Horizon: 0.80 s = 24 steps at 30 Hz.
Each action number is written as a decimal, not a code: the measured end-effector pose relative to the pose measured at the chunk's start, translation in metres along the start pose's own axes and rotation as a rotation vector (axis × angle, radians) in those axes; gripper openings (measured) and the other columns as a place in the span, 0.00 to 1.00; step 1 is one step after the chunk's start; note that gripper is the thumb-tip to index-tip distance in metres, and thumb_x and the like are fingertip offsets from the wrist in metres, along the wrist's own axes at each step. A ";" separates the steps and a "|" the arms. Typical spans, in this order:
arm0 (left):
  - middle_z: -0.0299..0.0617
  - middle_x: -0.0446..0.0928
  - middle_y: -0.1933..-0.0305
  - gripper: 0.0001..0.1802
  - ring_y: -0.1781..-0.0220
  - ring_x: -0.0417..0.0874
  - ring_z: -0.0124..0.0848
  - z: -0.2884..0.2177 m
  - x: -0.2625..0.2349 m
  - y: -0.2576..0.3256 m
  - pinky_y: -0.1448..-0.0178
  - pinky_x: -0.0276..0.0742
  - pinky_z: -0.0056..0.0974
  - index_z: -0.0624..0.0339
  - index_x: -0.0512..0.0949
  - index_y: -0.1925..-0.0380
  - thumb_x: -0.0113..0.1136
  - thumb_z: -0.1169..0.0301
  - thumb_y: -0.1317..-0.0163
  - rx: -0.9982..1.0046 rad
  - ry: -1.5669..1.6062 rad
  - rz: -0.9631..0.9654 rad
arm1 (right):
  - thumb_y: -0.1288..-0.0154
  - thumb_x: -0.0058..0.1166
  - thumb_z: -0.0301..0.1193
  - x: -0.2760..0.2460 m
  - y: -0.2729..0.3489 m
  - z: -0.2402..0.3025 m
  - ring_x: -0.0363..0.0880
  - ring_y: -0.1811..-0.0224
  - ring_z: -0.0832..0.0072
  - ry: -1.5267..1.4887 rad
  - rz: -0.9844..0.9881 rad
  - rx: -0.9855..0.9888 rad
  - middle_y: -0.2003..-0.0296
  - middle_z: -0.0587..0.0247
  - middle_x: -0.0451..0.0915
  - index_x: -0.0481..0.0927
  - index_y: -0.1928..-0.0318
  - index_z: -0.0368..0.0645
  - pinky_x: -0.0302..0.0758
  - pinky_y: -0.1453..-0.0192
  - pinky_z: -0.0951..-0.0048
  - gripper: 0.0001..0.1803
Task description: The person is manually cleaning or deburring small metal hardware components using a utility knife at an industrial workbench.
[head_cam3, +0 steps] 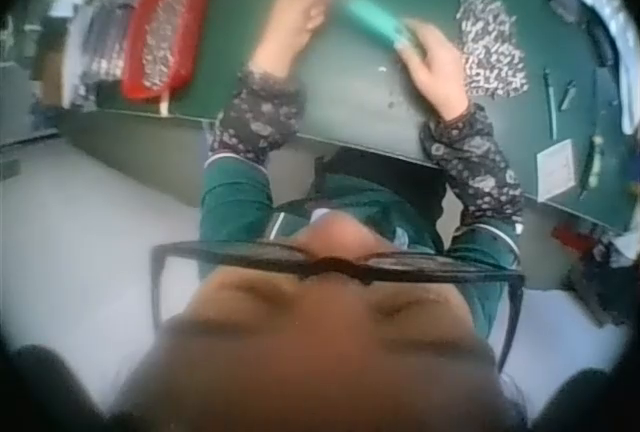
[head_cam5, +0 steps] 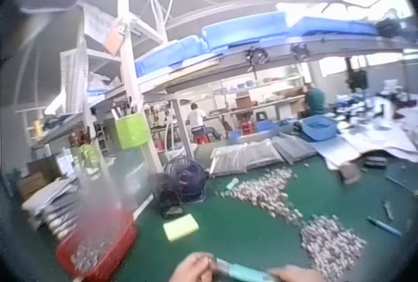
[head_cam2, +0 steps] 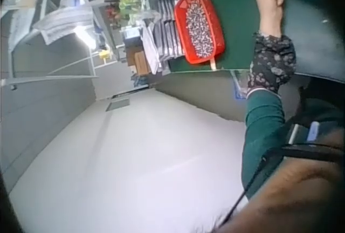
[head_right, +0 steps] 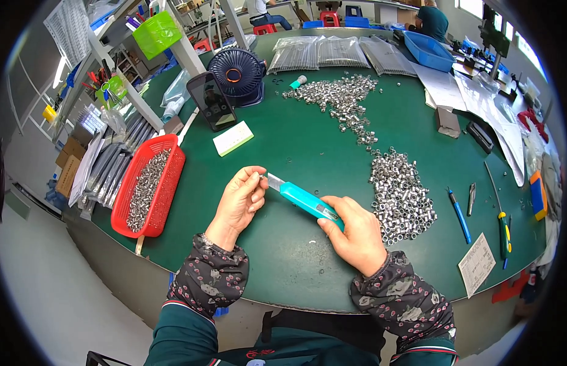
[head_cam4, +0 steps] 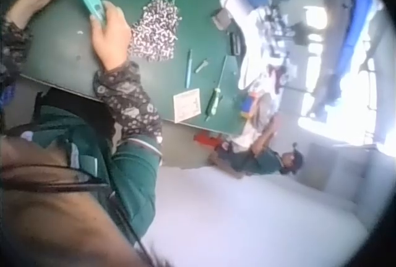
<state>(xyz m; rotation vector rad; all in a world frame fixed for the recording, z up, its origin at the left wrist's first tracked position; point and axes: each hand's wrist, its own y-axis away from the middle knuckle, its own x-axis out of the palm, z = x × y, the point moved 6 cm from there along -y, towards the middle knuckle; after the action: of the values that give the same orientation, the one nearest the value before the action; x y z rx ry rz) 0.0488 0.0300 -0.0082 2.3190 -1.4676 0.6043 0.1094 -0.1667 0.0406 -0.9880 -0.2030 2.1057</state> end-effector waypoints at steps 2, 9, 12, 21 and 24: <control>0.35 0.68 0.74 0.08 0.83 0.61 0.15 -0.001 0.002 0.000 0.86 0.54 0.18 0.61 0.70 0.64 0.46 0.70 0.40 0.002 -0.003 0.013 | 0.50 0.52 0.30 0.001 0.000 0.001 0.73 0.72 0.60 -0.001 0.021 0.006 0.73 0.57 0.72 0.72 0.61 0.42 0.69 0.70 0.67 0.14; 0.32 0.66 0.74 0.08 0.82 0.61 0.15 -0.001 0.006 0.002 0.86 0.54 0.18 0.61 0.71 0.65 0.47 0.69 0.41 -0.004 -0.033 0.049 | 0.49 0.51 0.32 0.006 0.002 -0.002 0.73 0.73 0.60 0.004 0.093 0.043 0.73 0.57 0.72 0.72 0.60 0.43 0.69 0.70 0.66 0.14; 0.32 0.65 0.76 0.08 0.83 0.60 0.15 -0.001 0.007 0.003 0.85 0.53 0.18 0.62 0.71 0.65 0.47 0.69 0.41 0.007 -0.072 0.034 | 0.49 0.50 0.33 0.006 0.002 -0.002 0.72 0.73 0.60 0.013 0.096 0.035 0.74 0.58 0.72 0.72 0.60 0.43 0.68 0.71 0.66 0.14; 0.32 0.65 0.79 0.10 0.85 0.58 0.14 0.001 -0.001 0.002 0.86 0.52 0.19 0.63 0.71 0.67 0.46 0.68 0.40 -0.033 -0.126 0.001 | 0.51 0.52 0.28 -0.005 -0.001 0.011 0.71 0.75 0.62 0.077 -0.054 -0.064 0.75 0.58 0.70 0.72 0.60 0.42 0.67 0.73 0.69 0.14; 0.33 0.66 0.78 0.10 0.85 0.58 0.15 0.000 0.003 0.002 0.86 0.53 0.19 0.63 0.71 0.66 0.45 0.67 0.40 -0.038 -0.089 0.009 | 0.51 0.53 0.27 -0.012 -0.002 0.004 0.71 0.75 0.62 -0.022 -0.160 -0.054 0.75 0.57 0.70 0.72 0.60 0.41 0.67 0.73 0.69 0.15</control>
<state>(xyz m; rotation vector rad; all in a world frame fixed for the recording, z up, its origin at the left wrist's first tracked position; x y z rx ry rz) 0.0479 0.0269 -0.0065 2.3390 -1.5159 0.4768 0.1126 -0.1738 0.0510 -0.9487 -0.3409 1.9749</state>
